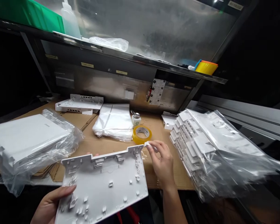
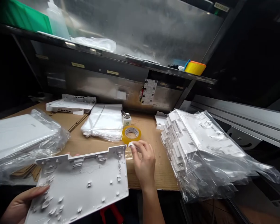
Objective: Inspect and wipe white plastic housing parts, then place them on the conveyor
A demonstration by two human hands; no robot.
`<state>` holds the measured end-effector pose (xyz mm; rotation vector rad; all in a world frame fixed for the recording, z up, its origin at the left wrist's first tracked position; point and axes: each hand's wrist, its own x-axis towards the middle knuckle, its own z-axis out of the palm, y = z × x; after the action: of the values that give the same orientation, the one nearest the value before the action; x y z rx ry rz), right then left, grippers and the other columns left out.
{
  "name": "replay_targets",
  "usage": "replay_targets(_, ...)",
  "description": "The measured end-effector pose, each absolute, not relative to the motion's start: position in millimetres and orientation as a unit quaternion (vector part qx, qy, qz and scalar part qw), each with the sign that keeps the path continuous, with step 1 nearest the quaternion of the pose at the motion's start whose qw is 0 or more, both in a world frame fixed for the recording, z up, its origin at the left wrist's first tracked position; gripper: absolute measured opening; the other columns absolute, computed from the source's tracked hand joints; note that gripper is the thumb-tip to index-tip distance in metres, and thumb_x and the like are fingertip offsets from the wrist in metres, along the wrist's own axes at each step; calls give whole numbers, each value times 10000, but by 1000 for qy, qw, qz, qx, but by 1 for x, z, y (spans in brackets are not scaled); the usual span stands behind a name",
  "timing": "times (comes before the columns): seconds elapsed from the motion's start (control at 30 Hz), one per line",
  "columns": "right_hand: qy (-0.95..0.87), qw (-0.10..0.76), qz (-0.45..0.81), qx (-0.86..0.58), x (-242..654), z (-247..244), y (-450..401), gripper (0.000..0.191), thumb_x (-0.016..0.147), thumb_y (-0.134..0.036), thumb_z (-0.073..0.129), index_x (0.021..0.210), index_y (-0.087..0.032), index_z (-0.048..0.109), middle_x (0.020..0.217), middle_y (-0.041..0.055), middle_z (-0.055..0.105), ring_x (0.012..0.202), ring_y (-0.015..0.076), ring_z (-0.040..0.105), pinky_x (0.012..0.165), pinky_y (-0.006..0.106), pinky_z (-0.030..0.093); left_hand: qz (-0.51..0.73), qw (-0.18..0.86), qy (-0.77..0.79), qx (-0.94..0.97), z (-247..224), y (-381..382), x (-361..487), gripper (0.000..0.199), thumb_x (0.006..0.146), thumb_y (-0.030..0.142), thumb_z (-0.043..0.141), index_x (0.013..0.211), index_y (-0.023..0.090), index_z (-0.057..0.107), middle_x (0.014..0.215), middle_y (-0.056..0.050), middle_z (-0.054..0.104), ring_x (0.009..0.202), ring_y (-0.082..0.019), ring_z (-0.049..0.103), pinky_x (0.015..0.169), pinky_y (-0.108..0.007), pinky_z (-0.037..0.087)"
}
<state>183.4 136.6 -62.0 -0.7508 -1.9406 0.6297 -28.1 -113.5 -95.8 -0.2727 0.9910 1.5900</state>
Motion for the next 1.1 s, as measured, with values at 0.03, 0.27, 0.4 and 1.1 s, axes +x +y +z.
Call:
replay_targets(0.03,-787,465,255,-316,185,-62,138,139,993,-308,635,1060,-275,752,1055,29,707,989,197,657,857,348,547,676,592,421,-123,-87,-110,-23,994,704,-5,720,1596,122,301,876,-119,822,874,-473,761,764,-672,632)
replay_targets(0.27,-807,528,192,-182,155,-17,89,175,952,-203,686,1114,-256,724,1063,47,687,1005,194,659,858,333,558,751,537,381,-52,-43,-66,28,1037,773,14,778,1625,240,231,1123,-157,801,997,-393,768,969,-544,583)
replay_targets(0.4,-846,496,169,-104,125,5,59,199,961,-188,658,1146,-245,706,1057,65,686,993,221,652,872,378,546,783,528,328,5,-30,-44,53,1062,794,99,827,1629,323,210,1162,-109,792,1078,-360,750,1036,-492,543)
replay_targets(1.1,-796,492,206,-287,137,-20,182,280,949,-476,648,1021,-236,775,1039,70,737,971,233,684,834,358,521,783,532,322,-24,-33,-47,41,1075,783,70,808,1626,337,197,1197,-140,779,1046,-357,763,988,-495,576)
